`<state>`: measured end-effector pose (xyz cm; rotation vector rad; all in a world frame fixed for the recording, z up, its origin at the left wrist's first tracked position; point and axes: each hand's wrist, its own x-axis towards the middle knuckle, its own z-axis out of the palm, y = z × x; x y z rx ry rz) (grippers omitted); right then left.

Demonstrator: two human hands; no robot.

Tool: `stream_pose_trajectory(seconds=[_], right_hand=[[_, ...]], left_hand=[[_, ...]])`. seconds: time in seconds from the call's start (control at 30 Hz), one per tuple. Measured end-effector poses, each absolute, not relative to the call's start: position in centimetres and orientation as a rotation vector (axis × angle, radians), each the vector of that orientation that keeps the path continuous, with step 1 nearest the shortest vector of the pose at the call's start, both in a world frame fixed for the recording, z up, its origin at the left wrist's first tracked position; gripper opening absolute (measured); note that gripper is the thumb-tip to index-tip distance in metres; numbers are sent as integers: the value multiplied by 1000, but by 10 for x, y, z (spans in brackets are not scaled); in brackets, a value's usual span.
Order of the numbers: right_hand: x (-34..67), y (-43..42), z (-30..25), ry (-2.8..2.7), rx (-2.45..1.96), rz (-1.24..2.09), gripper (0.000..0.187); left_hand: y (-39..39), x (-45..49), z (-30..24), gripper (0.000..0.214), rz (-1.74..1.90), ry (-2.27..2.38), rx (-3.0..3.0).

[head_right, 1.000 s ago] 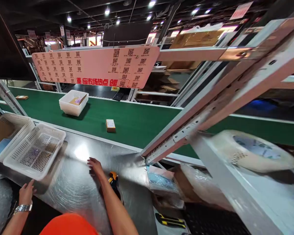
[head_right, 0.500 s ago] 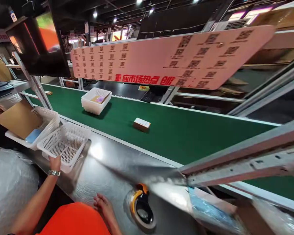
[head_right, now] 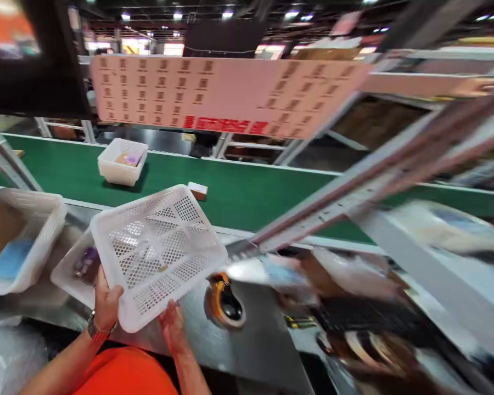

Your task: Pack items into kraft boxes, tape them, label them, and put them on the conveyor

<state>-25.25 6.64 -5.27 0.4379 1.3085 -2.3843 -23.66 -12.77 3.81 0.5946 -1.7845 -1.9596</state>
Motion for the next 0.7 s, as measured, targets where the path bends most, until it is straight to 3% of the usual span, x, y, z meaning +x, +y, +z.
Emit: stream_pose_trajectory(seconds=[0.17,0.37,0.6,0.7], right_hand=[[-191,82,-43,1393,925,-2648,54],[-69,119,-59,1235,1503,-2982,47],[90,123,-116,751,1938,-3094,38],[147,125,-144,631,2272,-2947,31]], left_hand=[[-106,-231,21,100,-2396,-2072,269],[-63,-234,7,72,-2750,-2506,-487],[4,-209,1,79,-2532,-3005,-839],[27,-196,-3,80,-2463,-3057,-820]])
